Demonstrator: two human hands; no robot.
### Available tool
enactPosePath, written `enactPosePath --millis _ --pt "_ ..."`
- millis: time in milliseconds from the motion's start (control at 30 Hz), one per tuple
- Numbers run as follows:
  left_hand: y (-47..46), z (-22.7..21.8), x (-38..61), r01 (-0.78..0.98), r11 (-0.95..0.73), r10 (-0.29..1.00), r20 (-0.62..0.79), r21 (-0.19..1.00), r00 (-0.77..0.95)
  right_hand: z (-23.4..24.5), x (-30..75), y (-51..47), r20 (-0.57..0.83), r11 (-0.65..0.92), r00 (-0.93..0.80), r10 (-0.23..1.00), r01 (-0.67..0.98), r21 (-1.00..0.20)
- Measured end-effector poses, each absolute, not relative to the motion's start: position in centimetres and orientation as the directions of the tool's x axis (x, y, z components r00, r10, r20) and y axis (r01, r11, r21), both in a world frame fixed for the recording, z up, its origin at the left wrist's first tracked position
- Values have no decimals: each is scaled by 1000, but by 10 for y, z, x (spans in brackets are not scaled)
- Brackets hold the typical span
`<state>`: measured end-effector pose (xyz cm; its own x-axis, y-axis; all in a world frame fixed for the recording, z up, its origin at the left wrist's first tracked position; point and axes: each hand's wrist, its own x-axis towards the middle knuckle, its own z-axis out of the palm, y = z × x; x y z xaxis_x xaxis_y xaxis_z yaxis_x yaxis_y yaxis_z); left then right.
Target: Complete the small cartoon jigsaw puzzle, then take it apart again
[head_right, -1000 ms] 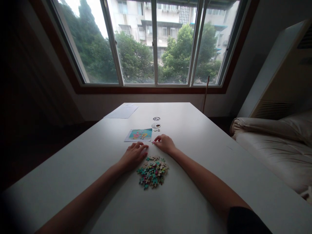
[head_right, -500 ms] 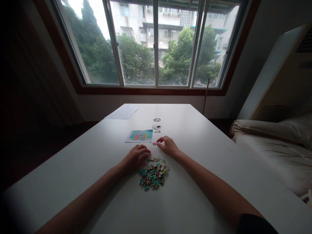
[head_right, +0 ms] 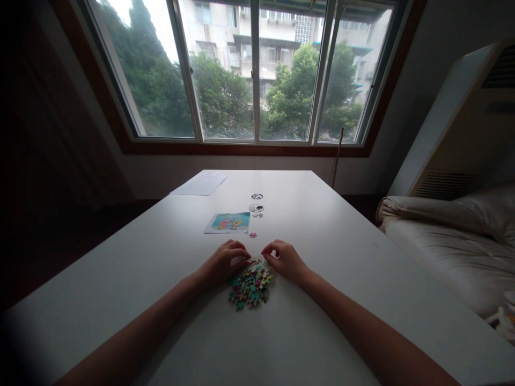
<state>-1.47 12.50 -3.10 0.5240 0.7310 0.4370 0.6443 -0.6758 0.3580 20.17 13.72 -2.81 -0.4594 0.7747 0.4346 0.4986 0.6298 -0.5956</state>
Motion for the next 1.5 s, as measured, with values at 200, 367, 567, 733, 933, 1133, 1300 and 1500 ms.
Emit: enactPosePath --millis 200,367,567,733,933,1133,1300,1500 --pt "119 -22 -6 603 -639 754 543 478 370 -26 190 127 495 686 -476 727 483 -544" --pt "109 -13 6 516 -532 838 505 671 208 -23 188 121 505 679 -453 735 488 -549" --pt "107 -11 9 490 -460 885 425 740 190 -18 187 117 505 648 -406 762 464 -605" --pt "107 -14 9 496 -441 897 381 749 222 -16 186 117 512 624 -355 782 456 -635" --pt "105 -14 9 499 -455 890 362 738 275 -17 188 120 476 591 -351 807 453 -668" --pt "102 -9 9 548 -476 879 391 687 274 -18 189 120 482 620 -391 784 450 -643" --pt "99 -10 12 569 -513 857 423 643 294 -17 189 119 514 661 -418 749 424 -619" --pt "106 -13 8 475 -382 924 315 793 218 -19 191 119 578 733 -454 678 472 -490"
